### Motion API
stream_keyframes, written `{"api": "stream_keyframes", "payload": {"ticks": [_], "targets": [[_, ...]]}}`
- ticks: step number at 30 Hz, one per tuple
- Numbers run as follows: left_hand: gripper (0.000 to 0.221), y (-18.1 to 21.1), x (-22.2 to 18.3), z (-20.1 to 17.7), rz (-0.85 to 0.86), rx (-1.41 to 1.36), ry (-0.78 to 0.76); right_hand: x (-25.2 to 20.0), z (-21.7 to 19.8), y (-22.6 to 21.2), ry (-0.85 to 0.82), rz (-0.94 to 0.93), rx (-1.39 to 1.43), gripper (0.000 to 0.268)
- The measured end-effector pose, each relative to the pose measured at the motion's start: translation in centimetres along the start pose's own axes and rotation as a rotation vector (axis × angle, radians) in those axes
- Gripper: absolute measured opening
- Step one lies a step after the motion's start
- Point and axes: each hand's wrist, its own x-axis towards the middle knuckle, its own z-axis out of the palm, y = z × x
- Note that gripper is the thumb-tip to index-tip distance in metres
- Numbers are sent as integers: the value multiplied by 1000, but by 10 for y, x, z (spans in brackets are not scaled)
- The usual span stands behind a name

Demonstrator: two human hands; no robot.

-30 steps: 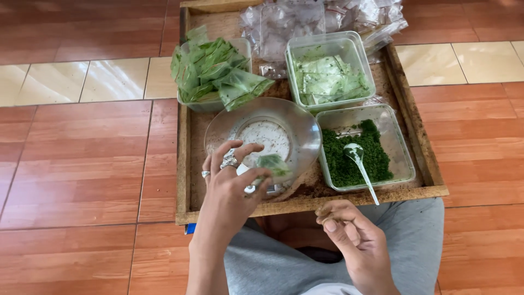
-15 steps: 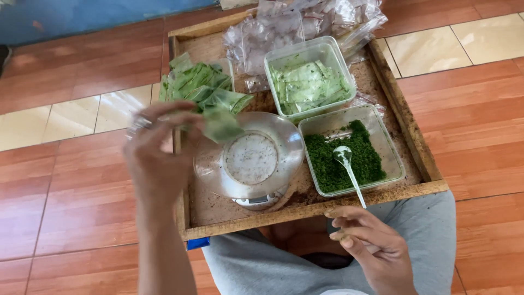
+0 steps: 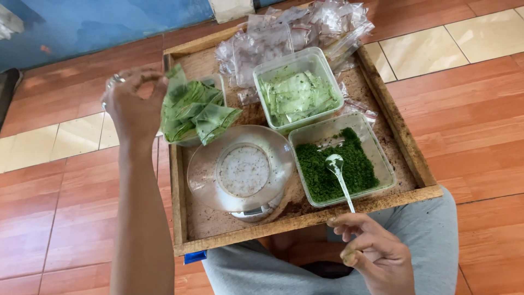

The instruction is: Wrapping green material into leaves using a spoon and folding them manually

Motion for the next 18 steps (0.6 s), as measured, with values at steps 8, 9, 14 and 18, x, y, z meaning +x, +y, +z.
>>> {"api": "stream_keyframes", "payload": {"ticks": [8,9,14,18], "targets": [[6,14,-20,-3,-89,-163,-165,2,-3,-2,-26,44,-36,27],[6,9,-22,-1,-87,-162,-160,2,-2,-3,-28,39,-35,27],[21,5,-27,6,-143,51,-236,0,0,-2,6,57,-25,24],[30,33,-35,14,-142,78,-181,0,2,-4,-4,31,0,22]]}}
